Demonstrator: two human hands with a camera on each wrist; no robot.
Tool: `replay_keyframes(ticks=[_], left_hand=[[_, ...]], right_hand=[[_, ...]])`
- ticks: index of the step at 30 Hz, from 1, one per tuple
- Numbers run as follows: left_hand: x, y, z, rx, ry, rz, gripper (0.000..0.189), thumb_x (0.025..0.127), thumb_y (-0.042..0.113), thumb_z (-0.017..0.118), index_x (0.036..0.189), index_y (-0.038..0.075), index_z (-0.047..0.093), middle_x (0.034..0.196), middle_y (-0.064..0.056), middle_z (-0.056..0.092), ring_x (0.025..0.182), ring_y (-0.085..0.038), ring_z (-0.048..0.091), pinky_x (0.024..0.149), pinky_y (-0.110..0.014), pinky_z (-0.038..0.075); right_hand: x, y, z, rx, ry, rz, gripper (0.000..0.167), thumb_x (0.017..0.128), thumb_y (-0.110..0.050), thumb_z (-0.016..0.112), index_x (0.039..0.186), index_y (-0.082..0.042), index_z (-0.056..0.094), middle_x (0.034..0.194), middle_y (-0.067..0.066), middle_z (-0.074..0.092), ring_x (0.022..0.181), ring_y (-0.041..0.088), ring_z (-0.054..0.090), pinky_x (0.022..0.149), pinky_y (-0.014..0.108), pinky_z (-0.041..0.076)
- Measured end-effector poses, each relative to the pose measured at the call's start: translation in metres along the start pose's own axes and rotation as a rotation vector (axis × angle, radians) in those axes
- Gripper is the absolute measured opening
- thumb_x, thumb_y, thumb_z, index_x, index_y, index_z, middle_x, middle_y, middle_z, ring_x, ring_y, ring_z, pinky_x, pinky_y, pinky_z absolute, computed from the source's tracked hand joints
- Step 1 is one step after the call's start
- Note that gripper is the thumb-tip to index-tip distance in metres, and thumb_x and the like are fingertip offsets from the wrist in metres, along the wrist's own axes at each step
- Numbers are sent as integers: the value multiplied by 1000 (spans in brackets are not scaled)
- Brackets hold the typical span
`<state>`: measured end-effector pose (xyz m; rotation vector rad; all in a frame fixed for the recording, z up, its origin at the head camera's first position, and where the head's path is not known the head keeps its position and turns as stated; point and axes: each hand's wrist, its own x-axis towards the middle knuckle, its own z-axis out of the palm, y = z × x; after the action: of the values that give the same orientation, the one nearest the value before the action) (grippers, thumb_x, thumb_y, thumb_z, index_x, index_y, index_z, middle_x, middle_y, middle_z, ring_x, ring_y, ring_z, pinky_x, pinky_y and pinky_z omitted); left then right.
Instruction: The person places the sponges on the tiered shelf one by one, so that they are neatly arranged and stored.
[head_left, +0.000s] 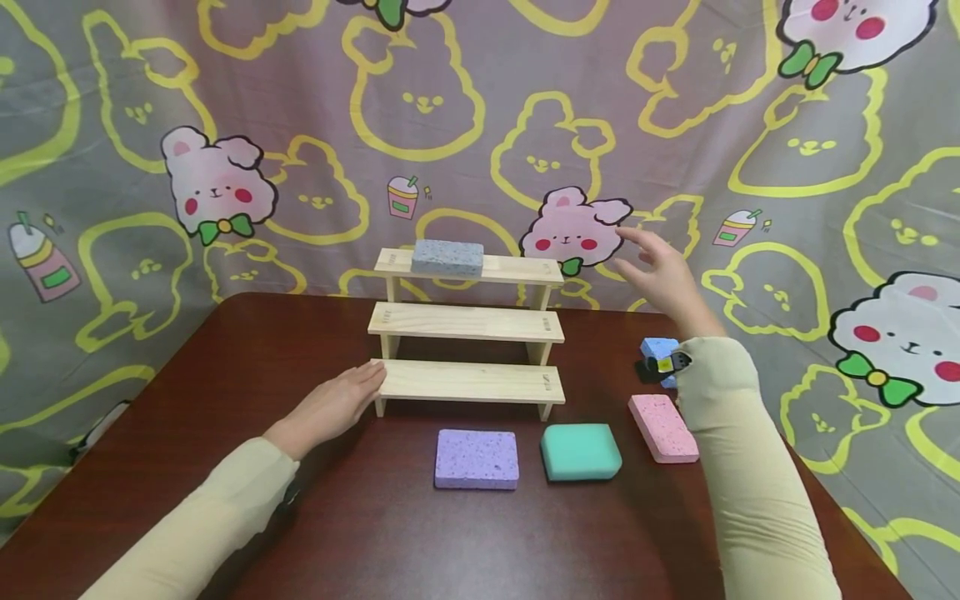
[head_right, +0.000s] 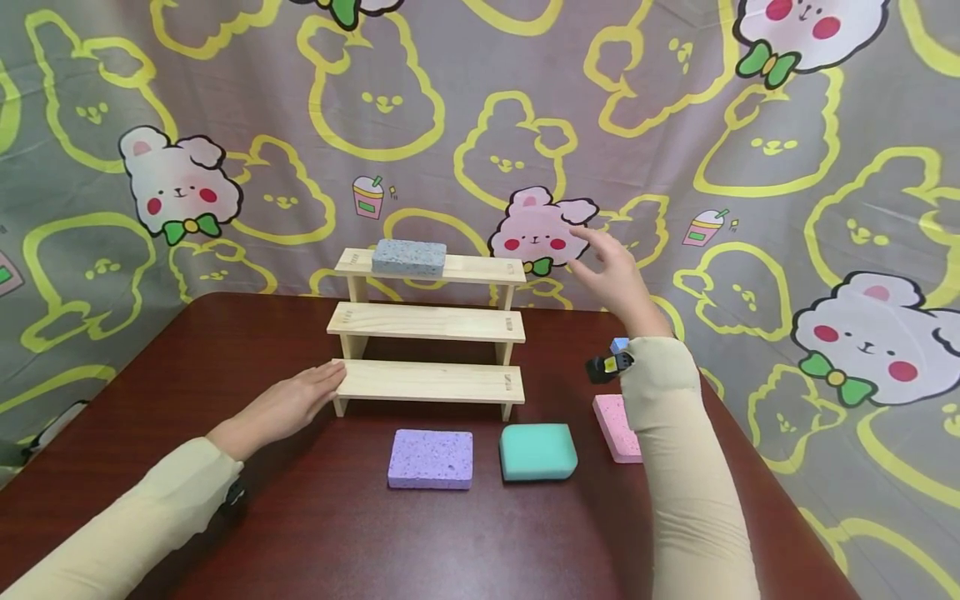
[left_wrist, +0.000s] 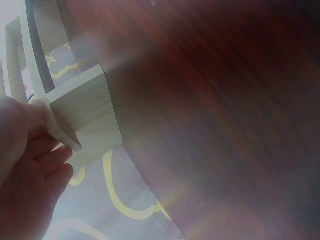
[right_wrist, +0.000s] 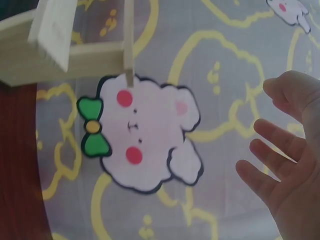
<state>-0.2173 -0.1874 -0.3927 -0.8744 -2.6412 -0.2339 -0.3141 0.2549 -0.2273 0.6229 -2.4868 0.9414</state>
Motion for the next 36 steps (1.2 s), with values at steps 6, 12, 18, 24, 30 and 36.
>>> replay_keyframes(ticks=[6, 12, 18, 24, 30, 36], left_hand=[[0, 0, 0, -1, -7, -2, 34, 89, 5, 57, 120, -10, 55, 123, -25, 52, 115, -37, 49, 96, -48, 40], [1, -1, 0, 6, 1, 7, 34, 89, 5, 57, 120, -10, 55, 123, -25, 53, 114, -37, 50, 96, -47, 40], [1, -1, 0, 8, 5, 11, 34, 89, 5, 58, 120, -10, 55, 123, -25, 53, 114, -36, 50, 97, -47, 40], [0, -1, 0, 9, 5, 11, 34, 89, 5, 58, 119, -10, 55, 122, -25, 53, 114, -37, 50, 96, -47, 40], [0, -1, 1, 10, 1, 9, 34, 88, 4, 58, 119, -10, 55, 122, -25, 53, 115, -36, 50, 97, -47, 40], [0, -1, 1, 11, 3, 14, 34, 88, 4, 58, 119, -11, 55, 122, -26, 53, 115, -36, 50, 97, -46, 39]], right_hand=[[-10, 20, -5, 20, 23, 49, 46, 89, -10, 60, 132, -5, 48, 135, 17, 43, 121, 37, 41, 98, 50, 37], [-22, 43, -9, 52, 39, 79, 45, 89, -6, 59, 131, 2, 46, 135, 21, 41, 123, 36, 37, 99, 52, 34], [-35, 69, -11, 48, 34, 145, 46, 90, -8, 57, 132, 6, 42, 131, 29, 41, 122, 42, 35, 97, 55, 34], [-47, 91, -10, 52, 10, 224, 51, 92, -19, 57, 134, 6, 40, 131, 30, 40, 123, 43, 34, 98, 54, 34], [-59, 115, -4, 85, 14, 331, 61, 89, -36, 59, 135, 1, 41, 132, 30, 40, 122, 45, 35, 95, 56, 35], [-70, 134, 6, 122, 3, 404, 64, 88, -39, 59, 134, 3, 41, 131, 29, 43, 117, 42, 41, 91, 53, 39]])
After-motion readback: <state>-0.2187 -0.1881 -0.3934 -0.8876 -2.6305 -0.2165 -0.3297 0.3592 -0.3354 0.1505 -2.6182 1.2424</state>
